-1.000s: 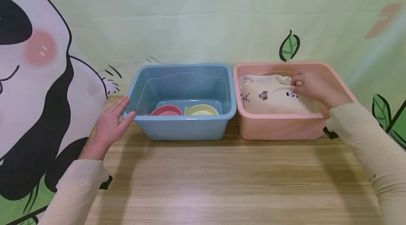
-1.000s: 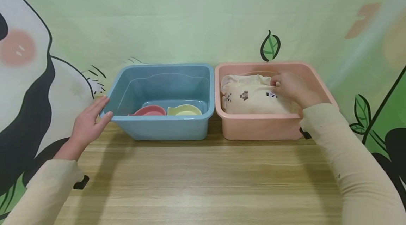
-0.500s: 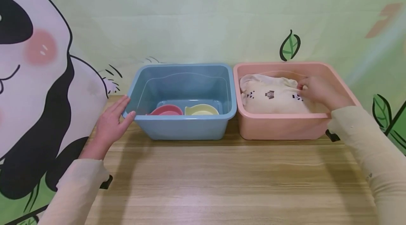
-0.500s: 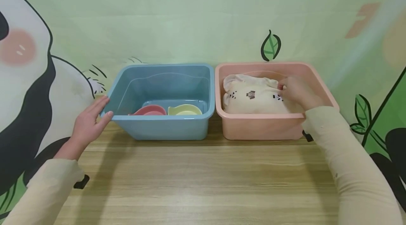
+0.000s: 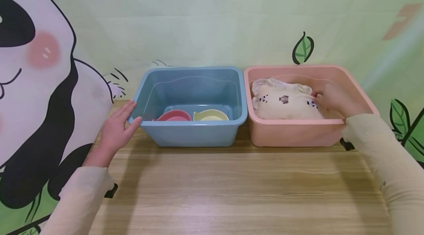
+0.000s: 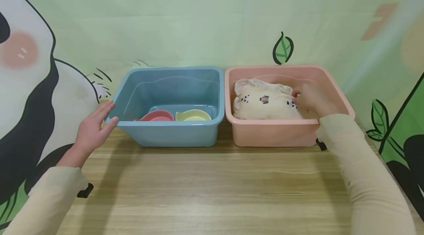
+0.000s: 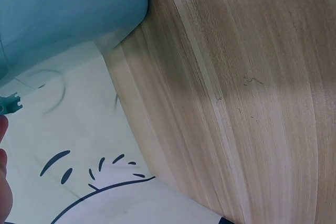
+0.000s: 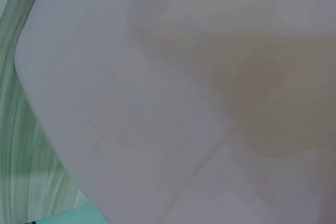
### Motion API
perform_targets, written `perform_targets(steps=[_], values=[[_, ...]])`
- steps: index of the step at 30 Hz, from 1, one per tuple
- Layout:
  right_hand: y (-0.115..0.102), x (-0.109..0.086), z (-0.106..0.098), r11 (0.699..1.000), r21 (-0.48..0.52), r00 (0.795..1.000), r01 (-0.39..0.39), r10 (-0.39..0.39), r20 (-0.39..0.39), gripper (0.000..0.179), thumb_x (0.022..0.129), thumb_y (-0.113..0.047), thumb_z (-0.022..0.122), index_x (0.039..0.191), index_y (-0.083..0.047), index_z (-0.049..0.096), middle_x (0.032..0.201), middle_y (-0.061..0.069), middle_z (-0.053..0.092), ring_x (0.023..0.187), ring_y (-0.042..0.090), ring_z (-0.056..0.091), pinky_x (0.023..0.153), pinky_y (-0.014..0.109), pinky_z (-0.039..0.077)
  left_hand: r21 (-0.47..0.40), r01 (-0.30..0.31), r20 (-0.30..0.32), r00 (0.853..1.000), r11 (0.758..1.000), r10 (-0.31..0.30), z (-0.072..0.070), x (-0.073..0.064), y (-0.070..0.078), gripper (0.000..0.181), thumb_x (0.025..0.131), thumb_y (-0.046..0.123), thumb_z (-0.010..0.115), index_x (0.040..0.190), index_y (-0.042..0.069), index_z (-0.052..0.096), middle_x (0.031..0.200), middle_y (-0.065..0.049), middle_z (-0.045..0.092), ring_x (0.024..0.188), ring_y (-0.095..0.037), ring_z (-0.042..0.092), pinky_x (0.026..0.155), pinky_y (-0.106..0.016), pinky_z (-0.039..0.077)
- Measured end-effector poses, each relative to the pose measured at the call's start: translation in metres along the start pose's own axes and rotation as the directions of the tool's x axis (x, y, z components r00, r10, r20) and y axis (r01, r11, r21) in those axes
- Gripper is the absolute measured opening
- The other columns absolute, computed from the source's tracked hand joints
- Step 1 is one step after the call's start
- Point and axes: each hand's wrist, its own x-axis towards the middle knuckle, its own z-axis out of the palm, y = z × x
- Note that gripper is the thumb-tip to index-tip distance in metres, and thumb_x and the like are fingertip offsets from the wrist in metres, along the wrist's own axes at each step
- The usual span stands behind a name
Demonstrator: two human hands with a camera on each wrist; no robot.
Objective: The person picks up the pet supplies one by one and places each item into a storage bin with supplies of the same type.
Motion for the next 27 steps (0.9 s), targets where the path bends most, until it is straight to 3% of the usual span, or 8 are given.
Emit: perform_targets(steps=[5,11,20,24,27], values=[[0.0023,0.0034,0.0032,1.0,0.003,1.0,-0.02,0.02,0.019,0.008,0.081,-0.005,0.053,0.081,-0.002,0.061,0.057,0.005,0.049,0.053,0.019,0.046,0.045,0.026,0.035,-0.005,-0.009,-0.014,1.0,1.0,0.009,0.0013,0.0002,-0.0021,0.058,0.09,0.044,0.039,0.138,0.012,0.031,0.143,-0.012,0.03,0.126,-0.039,0.032,0.093,-0.063,0.028],[0.0036,0.0053,0.0053,1.0,0.02,0.998,-0.009,0.007,0.064,0.02,0.08,-0.011,0.062,0.094,0.004,0.062,0.062,0.007,0.055,0.065,0.023,0.047,0.054,0.029,0.036,-0.014,-0.015,-0.028,0.999,1.0,0.015,0.0035,0.0003,-0.004,0.058,0.09,0.044,0.04,0.138,0.012,0.032,0.143,-0.011,0.031,0.125,-0.039,0.033,0.093,-0.063,0.029],[0.0056,0.0065,0.0086,0.999,0.032,0.998,-0.013,0.011,0.06,0.023,0.077,-0.013,0.066,0.092,0.005,0.063,0.059,0.006,0.051,0.061,0.022,0.043,0.046,0.028,0.033,-0.005,-0.015,-0.028,1.0,1.0,0.015,0.0031,0.0002,-0.003,0.058,0.09,0.044,0.039,0.137,0.012,0.033,0.142,-0.012,0.032,0.125,-0.039,0.033,0.093,-0.063,0.029],[0.0038,0.0063,0.0091,0.998,0.052,0.994,-0.046,0.041,0.097,0.038,0.076,-0.018,0.068,0.104,0.007,0.061,0.088,0.023,0.062,0.08,0.03,0.05,0.064,0.037,0.043,-0.009,-0.022,-0.036,0.999,1.0,0.021,0.0032,0.0002,-0.0032,0.058,0.09,0.044,0.04,0.137,0.011,0.034,0.142,-0.012,0.033,0.124,-0.039,0.034,0.093,-0.062,0.029],[0.002,0.0061,0.0092,0.996,0.059,0.985,-0.066,0.055,0.163,0.055,0.076,-0.027,0.068,0.115,0.008,0.053,0.115,0.029,0.053,0.103,0.039,0.048,0.086,0.052,0.039,-0.011,-0.023,-0.038,0.999,1.0,0.023,0.0033,0.0001,-0.0034,0.058,0.09,0.044,0.04,0.137,0.011,0.034,0.142,-0.012,0.033,0.125,-0.039,0.034,0.093,-0.062,0.029]])
